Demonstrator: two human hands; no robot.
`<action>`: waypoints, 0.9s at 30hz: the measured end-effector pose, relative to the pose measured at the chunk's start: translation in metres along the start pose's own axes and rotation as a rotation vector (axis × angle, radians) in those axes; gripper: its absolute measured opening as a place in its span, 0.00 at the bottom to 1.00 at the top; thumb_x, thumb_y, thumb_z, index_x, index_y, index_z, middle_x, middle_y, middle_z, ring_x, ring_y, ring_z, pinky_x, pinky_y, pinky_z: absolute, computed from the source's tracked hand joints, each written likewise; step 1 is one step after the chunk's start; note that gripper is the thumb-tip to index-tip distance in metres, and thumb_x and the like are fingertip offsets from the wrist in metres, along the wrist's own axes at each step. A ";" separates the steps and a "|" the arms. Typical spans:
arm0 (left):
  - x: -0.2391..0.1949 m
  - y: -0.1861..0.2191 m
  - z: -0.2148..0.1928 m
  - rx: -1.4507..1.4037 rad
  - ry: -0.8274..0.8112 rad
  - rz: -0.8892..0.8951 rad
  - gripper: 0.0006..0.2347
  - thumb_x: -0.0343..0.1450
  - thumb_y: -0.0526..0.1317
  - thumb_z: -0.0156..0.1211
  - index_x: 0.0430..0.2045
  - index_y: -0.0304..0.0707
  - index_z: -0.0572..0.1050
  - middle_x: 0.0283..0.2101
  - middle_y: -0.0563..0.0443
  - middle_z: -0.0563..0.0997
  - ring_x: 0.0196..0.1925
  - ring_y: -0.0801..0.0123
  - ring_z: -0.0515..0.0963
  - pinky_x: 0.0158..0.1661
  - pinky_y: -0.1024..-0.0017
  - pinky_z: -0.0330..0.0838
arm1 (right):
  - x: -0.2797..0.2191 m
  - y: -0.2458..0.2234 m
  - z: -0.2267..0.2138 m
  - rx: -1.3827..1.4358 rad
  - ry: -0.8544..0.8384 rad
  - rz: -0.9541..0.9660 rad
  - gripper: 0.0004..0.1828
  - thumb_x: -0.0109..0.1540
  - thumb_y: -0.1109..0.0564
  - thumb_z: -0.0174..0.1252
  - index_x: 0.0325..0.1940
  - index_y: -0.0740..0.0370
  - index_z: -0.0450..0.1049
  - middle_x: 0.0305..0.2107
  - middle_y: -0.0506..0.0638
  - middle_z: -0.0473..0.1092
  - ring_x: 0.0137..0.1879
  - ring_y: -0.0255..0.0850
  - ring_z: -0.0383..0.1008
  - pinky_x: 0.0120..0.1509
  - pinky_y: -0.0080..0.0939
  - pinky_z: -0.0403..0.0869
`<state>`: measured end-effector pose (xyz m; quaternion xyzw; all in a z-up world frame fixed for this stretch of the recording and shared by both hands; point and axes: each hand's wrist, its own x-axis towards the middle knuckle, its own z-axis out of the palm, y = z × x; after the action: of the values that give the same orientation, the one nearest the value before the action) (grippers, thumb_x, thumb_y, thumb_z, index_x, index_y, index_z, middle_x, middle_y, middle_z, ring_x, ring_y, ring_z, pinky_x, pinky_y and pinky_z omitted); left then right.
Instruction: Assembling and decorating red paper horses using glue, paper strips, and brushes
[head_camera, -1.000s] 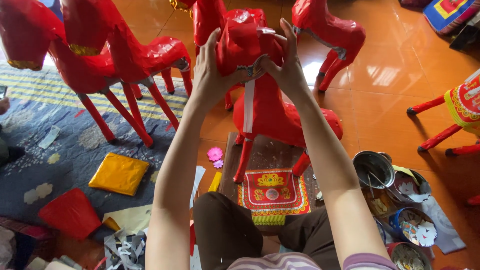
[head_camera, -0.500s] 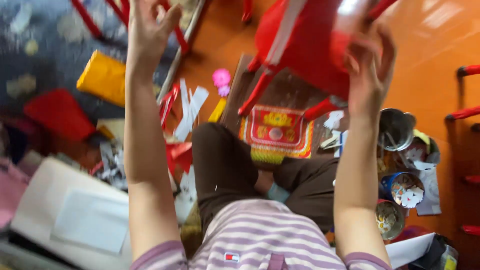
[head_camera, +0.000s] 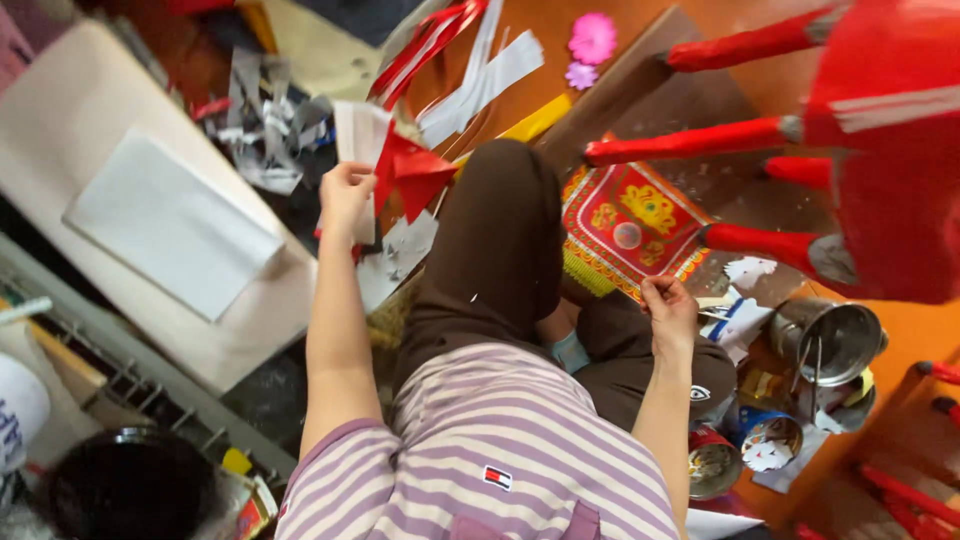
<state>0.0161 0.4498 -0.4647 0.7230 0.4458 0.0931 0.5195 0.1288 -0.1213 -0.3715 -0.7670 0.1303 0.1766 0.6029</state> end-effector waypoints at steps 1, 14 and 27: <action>-0.008 -0.009 0.003 0.110 -0.049 -0.025 0.07 0.60 0.38 0.64 0.29 0.49 0.81 0.22 0.54 0.80 0.24 0.71 0.79 0.28 0.74 0.71 | -0.001 -0.008 0.008 -0.037 -0.018 -0.029 0.08 0.60 0.59 0.65 0.41 0.60 0.73 0.24 0.45 0.69 0.24 0.28 0.69 0.27 0.23 0.70; -0.069 0.143 0.046 -0.088 -0.142 0.292 0.11 0.68 0.32 0.60 0.44 0.45 0.76 0.30 0.47 0.80 0.33 0.64 0.80 0.38 0.69 0.74 | -0.012 -0.006 -0.024 -0.074 0.210 -0.156 0.08 0.63 0.62 0.63 0.42 0.63 0.70 0.26 0.48 0.67 0.27 0.30 0.69 0.28 0.23 0.70; -0.125 0.207 0.204 0.545 -0.324 1.128 0.01 0.69 0.41 0.60 0.31 0.54 0.76 0.28 0.54 0.78 0.34 0.61 0.80 0.34 0.67 0.75 | -0.127 0.149 -0.212 -0.136 1.113 -0.055 0.05 0.61 0.65 0.66 0.36 0.63 0.75 0.23 0.55 0.71 0.23 0.39 0.73 0.21 0.31 0.70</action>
<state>0.1780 0.2080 -0.3416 0.9571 -0.0789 0.1251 0.2491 -0.0233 -0.3644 -0.4033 -0.7847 0.3973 -0.2625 0.3968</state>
